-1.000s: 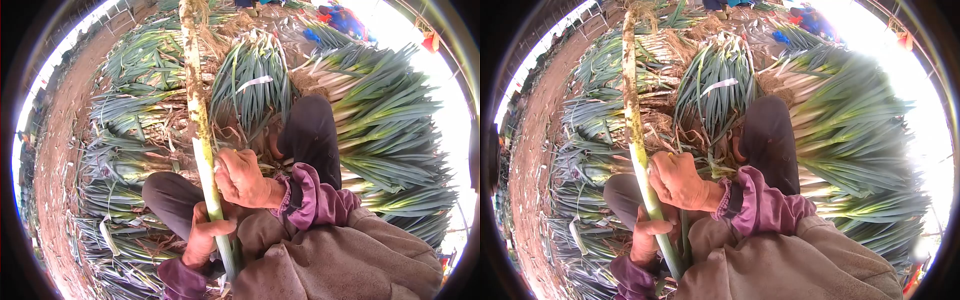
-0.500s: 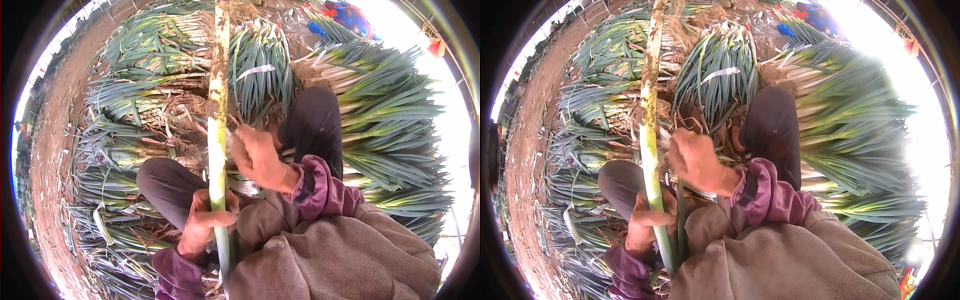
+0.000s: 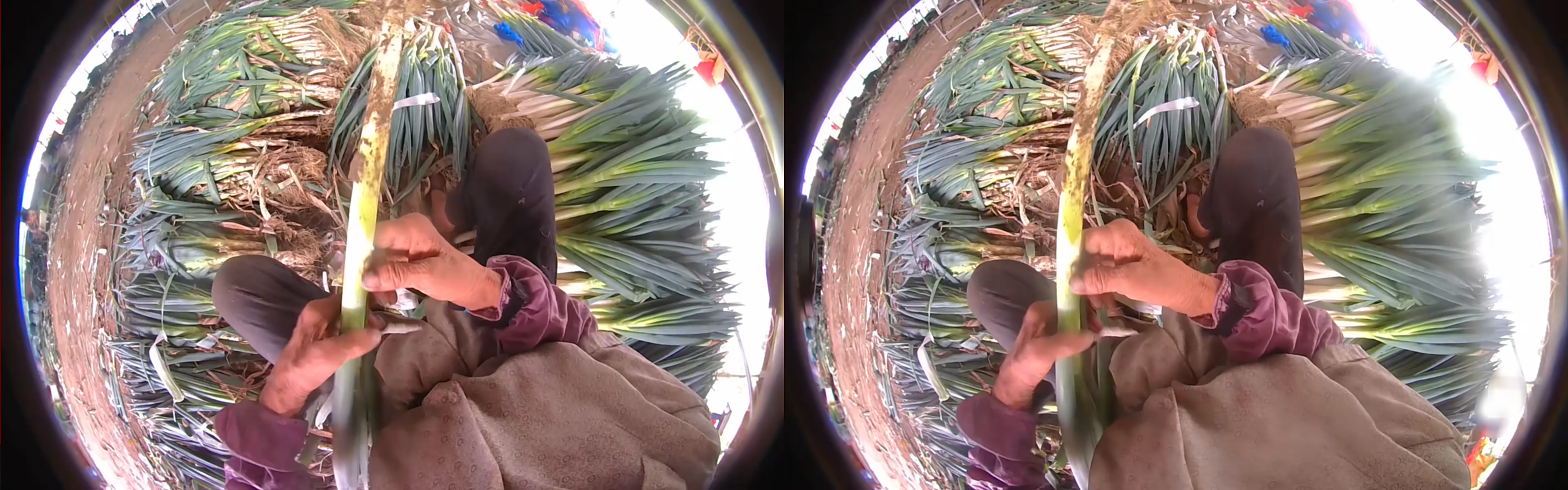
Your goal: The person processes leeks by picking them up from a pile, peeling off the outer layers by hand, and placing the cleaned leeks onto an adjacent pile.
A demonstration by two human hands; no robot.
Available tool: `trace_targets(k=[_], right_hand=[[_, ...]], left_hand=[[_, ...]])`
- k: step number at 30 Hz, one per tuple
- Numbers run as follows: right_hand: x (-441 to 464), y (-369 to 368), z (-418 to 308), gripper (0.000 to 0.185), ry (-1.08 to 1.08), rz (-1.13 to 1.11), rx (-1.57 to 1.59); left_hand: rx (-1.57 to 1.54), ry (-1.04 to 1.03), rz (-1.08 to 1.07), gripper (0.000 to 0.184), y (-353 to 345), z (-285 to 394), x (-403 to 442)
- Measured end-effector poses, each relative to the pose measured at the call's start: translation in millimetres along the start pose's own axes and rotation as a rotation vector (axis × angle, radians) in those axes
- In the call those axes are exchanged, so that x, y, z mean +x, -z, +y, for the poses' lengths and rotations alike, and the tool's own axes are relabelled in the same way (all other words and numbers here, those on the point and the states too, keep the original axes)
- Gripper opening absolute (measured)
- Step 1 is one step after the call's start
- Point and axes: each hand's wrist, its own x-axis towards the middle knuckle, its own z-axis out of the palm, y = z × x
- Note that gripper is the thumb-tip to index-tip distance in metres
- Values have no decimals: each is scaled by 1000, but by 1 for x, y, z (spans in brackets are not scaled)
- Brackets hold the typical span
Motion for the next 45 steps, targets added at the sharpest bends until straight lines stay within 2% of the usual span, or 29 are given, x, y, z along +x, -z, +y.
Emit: trace_targets(k=[2,5,8,11,15,17,20,22,25,26,27,29,32,33,35,36,39,41,42,43,45], right_hand=[[-1,-6,-2,21,28,179,-12],[1,-6,0,26,35,227,-107],[-2,-6,0,30,-107,128,-212],[-3,-10,6,34,-111,87,-224],[0,-9,29,33,222,222,-667],[3,-14,37,33,209,317,-644],[1,-13,43,33,186,425,-667],[-2,-7,43,33,115,456,-669],[-10,-4,-5,34,-100,480,-292],[-17,-3,-15,33,78,399,-517],[-24,-8,-35,29,187,316,-568],[-28,-9,-50,17,457,251,-745],[-32,9,-47,22,319,386,-518],[-34,24,-50,23,194,385,-827],[-29,47,-24,27,126,391,-1506],[-26,42,-22,30,-53,395,-1755],[-16,32,-31,37,143,282,-1521],[-1,18,-22,44,546,235,-1565],[6,6,-24,46,591,190,-1617],[10,-4,-30,47,490,83,-1551],[18,-13,-37,42,435,-56,-1497]], left_hand=[[269,-106,136,28,-2,10,-5],[570,-182,169,20,8,-1,-1],[468,-199,195,14,8,-14,5],[455,-177,219,13,1,-16,13],[618,-302,320,15,-6,-23,17],[763,-398,410,14,-10,-27,18],[1094,-433,560,19,-16,-35,24],[1262,-366,573,20,-13,-42,26],[1427,-204,614,23,-5,-55,32],[1431,-146,619,23,4,-60,32],[1438,-86,618,23,15,-65,31],[1236,-27,593,25,43,-74,35],[764,135,541,22,68,-69,29],[634,141,546,22,67,-63,25],[368,152,543,21,58,-50,15],[411,153,537,18,59,-49,15],[84,151,427,14,49,-35,4],[46,185,355,16,36,-19,2],[80,194,332,19,32,-14,3],[117,204,307,21,28,-12,4],[102,139,250,15,24,-12,3]])
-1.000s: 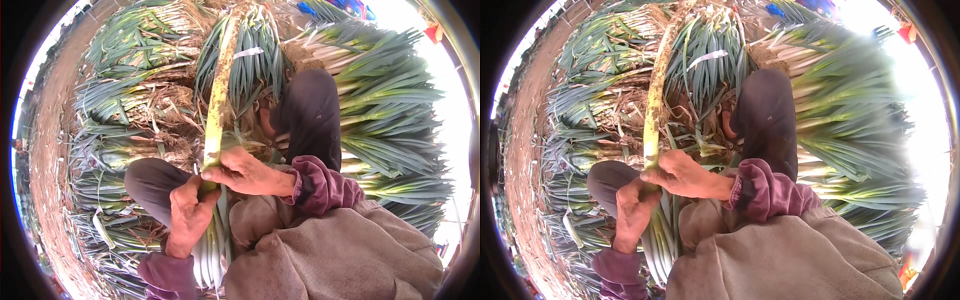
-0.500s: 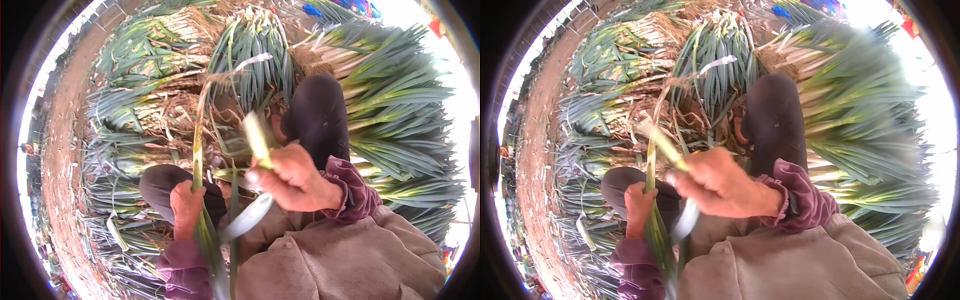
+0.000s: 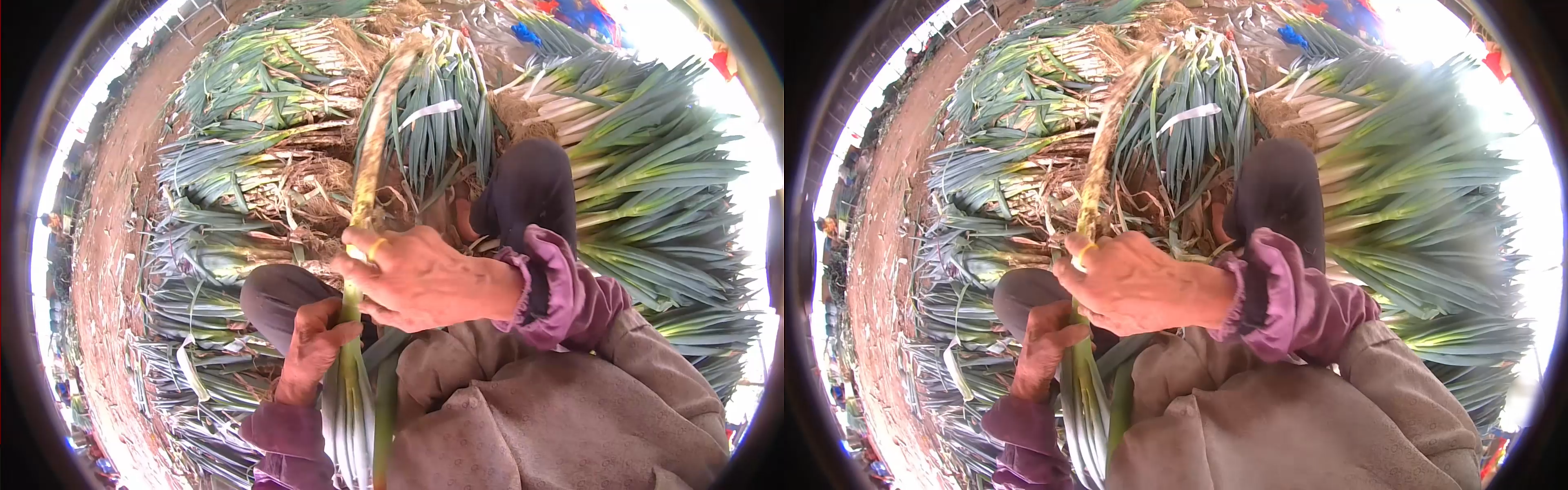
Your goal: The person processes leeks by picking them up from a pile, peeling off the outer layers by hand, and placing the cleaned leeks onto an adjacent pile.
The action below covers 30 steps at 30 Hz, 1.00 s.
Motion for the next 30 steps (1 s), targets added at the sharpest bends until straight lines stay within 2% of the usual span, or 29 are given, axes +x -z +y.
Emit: trace_targets(k=[3,7,9,13,16,19,22,25,28,30], right_hand=[[4,-13,1,28,105,-37,2],[-1,-13,5,25,151,-118,-55],[-5,-14,13,24,177,-154,-92],[-11,-29,32,24,-63,-166,171],[-17,-28,38,23,14,-182,215],[-26,-31,34,20,116,-254,128],[-27,-31,34,19,177,-243,70],[-30,-36,37,20,240,-158,79],[-32,-41,41,20,275,-89,38],[-32,-42,39,20,251,-93,-27]], left_hand=[[100,-136,-11,13,-5,-1,2],[350,-275,-14,16,-5,-12,7],[495,-262,-19,17,-8,-5,7],[619,-206,-21,19,-13,0,12],[761,-290,8,19,-11,-6,17],[709,-198,-13,18,-14,2,19],[730,-270,-25,16,-12,-3,21],[828,-415,-7,18,-14,-12,21],[1127,-697,81,17,-23,-12,19],[1293,-789,84,20,-28,-7,17]])
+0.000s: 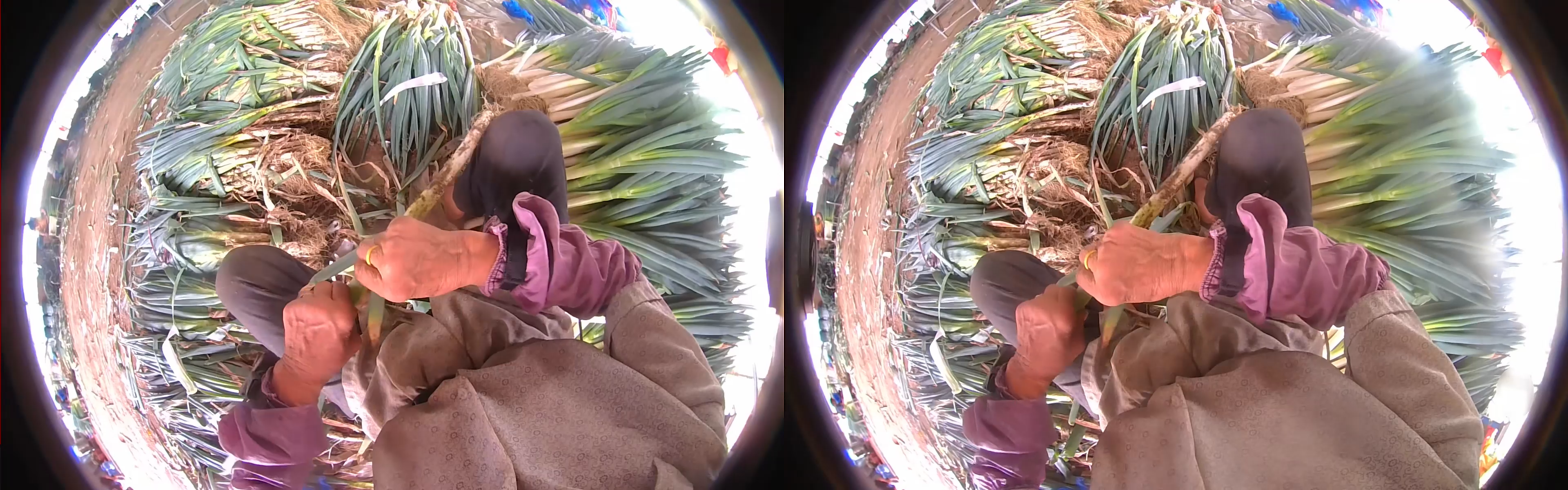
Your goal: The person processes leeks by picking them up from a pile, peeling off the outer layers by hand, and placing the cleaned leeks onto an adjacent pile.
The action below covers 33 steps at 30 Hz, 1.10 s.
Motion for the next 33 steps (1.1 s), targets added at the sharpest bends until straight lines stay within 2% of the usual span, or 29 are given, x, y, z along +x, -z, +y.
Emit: trace_targets(k=[1,4,7,11,14,17,18,20,22,23,24,26,30,33], right_hand=[[1,2,-2,19,-32,-27,-34],[1,-4,1,20,-127,-43,-49],[8,-8,5,23,-282,-6,28],[9,-19,10,25,-425,87,100],[9,-25,12,19,-510,290,336],[14,-3,22,19,-937,359,1215],[13,2,25,23,-915,293,1188],[17,-4,17,24,-847,309,1191],[32,-16,5,21,-506,377,778],[24,-10,-3,26,-442,128,576],[27,-16,-10,33,-401,67,474],[25,-28,-17,30,-181,67,83],[24,-37,-9,22,-51,59,50],[21,-39,-11,16,3,53,-36]], left_hand=[[80,-49,-1,22,1,2,1],[391,-30,-38,16,-6,8,-3],[525,11,77,12,-15,10,-8],[591,103,102,11,-28,5,-21],[492,231,153,10,-35,6,-28],[309,386,178,14,-40,3,-33],[282,405,196,15,-41,0,-33],[198,436,211,19,-44,-3,-33],[85,450,211,23,-47,-6,-31],[64,435,254,20,-53,-10,-32],[59,438,246,19,-53,-12,-32],[44,446,227,18,-53,-15,-33],[170,400,234,15,-54,-10,-32],[228,368,248,20,-56,-4,-28]])
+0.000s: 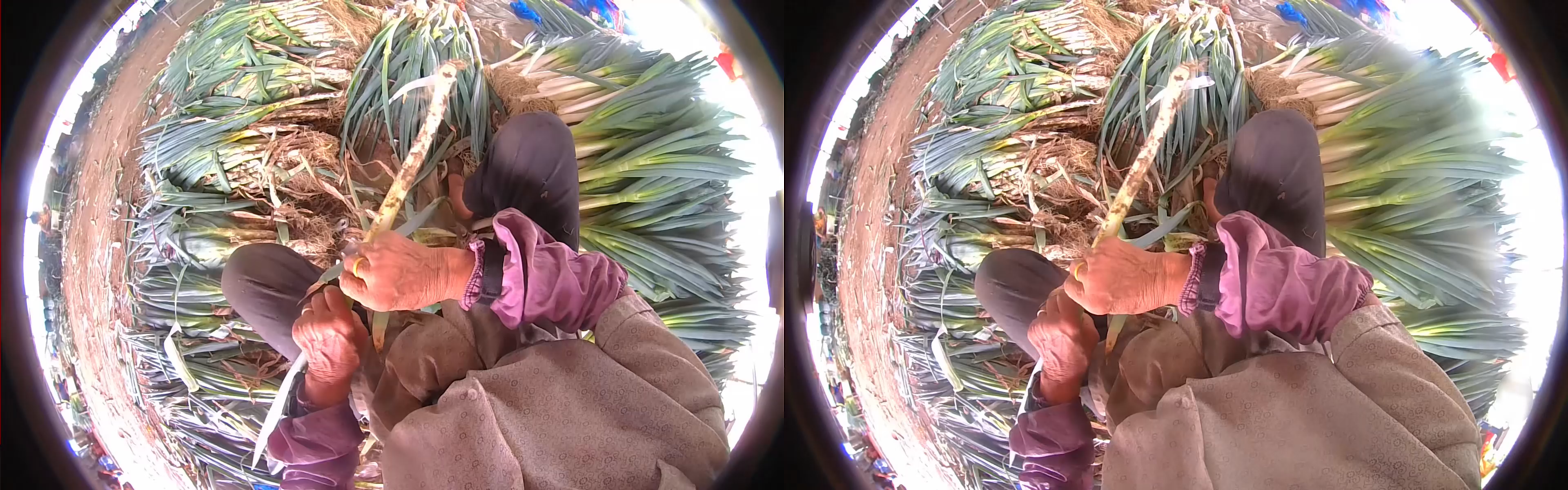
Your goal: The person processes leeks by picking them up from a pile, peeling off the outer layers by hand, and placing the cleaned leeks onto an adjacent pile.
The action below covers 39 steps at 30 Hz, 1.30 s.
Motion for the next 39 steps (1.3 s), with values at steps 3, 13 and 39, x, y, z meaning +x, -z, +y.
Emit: trace_targets(k=[3,13,39], right_hand=[[-4,0,-2,14,-62,-34,-49],[7,25,34,18,-882,537,1113],[-32,226,287,19,-586,714,-597]], left_hand=[[64,31,-30,26,-4,4,-3],[104,181,-90,24,17,0,-14],[-20,616,-168,20,49,-13,-239]])
